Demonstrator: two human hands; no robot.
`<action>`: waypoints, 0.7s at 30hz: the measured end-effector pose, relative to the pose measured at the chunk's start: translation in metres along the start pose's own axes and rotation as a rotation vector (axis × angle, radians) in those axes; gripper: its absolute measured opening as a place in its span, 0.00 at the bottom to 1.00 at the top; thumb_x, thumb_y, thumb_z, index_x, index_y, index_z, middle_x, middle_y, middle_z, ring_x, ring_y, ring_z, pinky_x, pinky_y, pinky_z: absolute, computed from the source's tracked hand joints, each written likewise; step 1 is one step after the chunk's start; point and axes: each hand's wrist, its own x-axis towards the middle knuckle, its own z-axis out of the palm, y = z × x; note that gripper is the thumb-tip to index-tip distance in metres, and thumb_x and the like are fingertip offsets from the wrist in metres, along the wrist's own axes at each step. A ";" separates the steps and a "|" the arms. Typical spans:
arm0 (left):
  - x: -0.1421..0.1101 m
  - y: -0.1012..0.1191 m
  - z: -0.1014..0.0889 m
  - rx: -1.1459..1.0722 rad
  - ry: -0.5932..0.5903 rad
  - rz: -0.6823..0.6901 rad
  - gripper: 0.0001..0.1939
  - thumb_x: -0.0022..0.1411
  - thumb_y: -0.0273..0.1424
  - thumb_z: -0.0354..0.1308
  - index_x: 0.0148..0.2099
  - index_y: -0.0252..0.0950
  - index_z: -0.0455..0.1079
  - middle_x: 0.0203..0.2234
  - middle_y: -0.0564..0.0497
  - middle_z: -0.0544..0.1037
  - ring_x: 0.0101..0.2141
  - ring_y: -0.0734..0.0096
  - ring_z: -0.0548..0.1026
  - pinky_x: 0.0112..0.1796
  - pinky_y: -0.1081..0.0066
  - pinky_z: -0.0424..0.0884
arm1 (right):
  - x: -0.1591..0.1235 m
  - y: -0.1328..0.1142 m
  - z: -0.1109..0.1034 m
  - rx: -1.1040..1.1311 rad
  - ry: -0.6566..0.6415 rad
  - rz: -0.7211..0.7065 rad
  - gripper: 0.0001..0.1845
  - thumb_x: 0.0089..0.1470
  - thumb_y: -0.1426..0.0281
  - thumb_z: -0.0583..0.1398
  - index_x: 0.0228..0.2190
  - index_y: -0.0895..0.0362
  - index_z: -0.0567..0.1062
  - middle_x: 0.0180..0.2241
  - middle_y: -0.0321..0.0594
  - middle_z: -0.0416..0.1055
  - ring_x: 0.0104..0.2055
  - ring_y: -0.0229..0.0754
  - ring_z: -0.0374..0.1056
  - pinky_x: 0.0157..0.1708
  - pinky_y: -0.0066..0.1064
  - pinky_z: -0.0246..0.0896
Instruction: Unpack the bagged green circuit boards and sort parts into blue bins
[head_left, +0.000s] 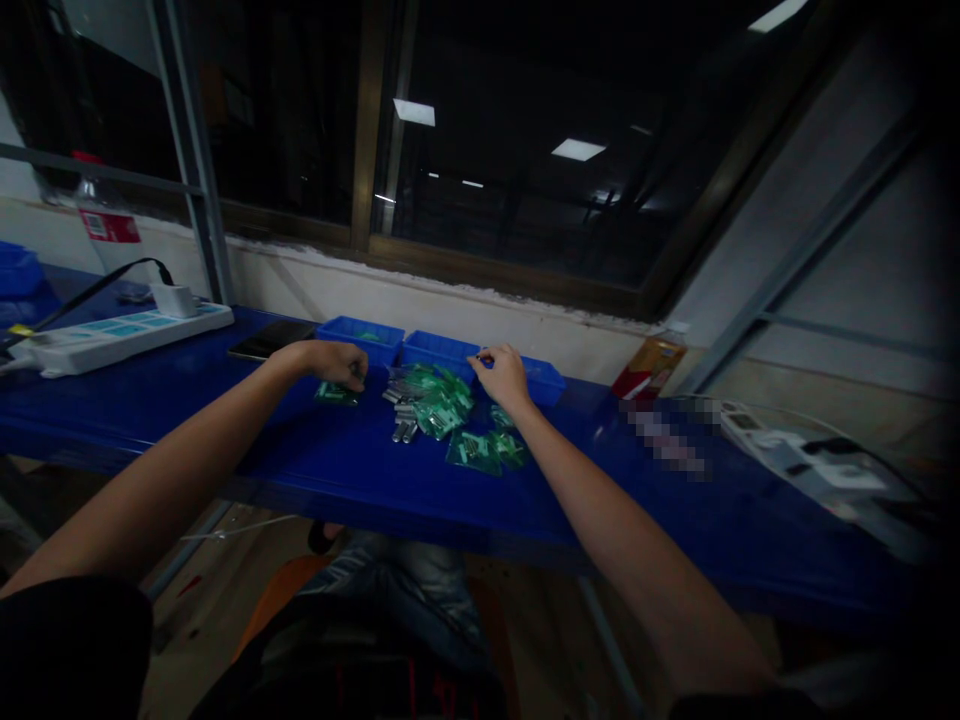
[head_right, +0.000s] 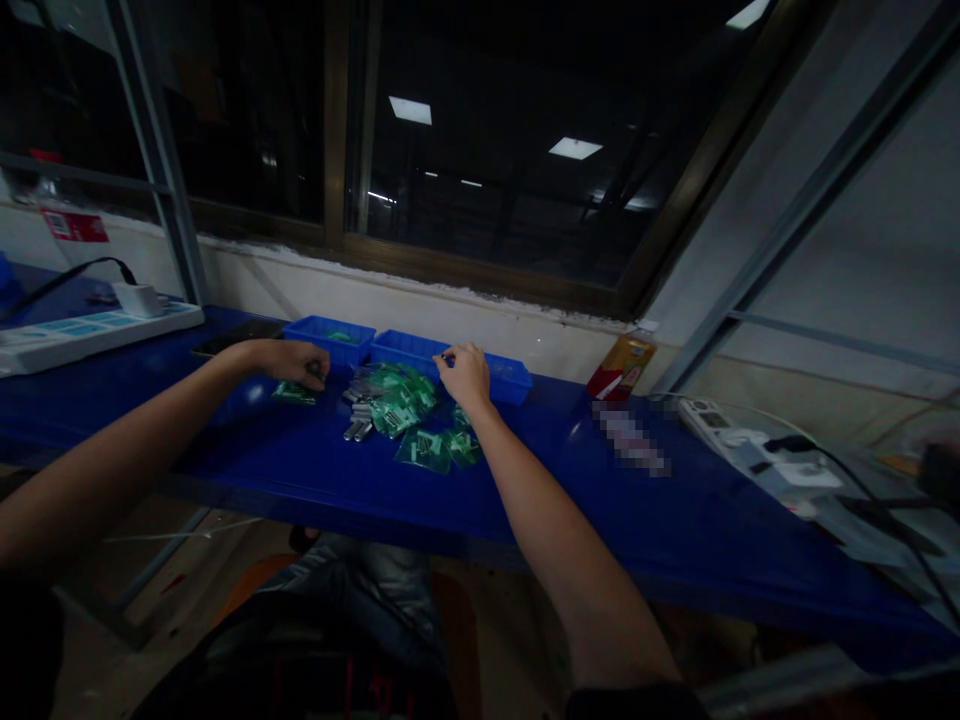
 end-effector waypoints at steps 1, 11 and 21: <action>0.002 0.001 0.000 -0.024 0.033 0.027 0.14 0.46 0.36 0.59 0.35 0.33 0.71 0.28 0.48 0.75 0.27 0.72 0.68 0.28 0.75 0.60 | 0.000 0.000 0.000 0.004 -0.002 0.006 0.12 0.48 0.62 0.58 0.28 0.57 0.76 0.30 0.43 0.68 0.37 0.45 0.63 0.41 0.37 0.57; -0.006 0.060 0.002 -0.142 0.880 0.081 0.11 0.51 0.38 0.58 0.32 0.36 0.73 0.15 0.56 0.64 0.19 0.77 0.60 0.24 0.74 0.54 | -0.007 -0.032 -0.014 0.218 0.063 -0.020 0.13 0.50 0.61 0.56 0.25 0.57 0.72 0.22 0.38 0.66 0.28 0.41 0.64 0.35 0.34 0.59; 0.002 0.096 0.039 -0.141 0.696 0.506 0.11 0.62 0.34 0.49 0.40 0.36 0.70 0.33 0.50 0.76 0.33 0.72 0.72 0.35 0.73 0.65 | -0.030 -0.095 -0.028 1.136 -0.332 0.506 0.08 0.53 0.64 0.54 0.32 0.56 0.65 0.17 0.31 0.66 0.17 0.33 0.64 0.19 0.24 0.59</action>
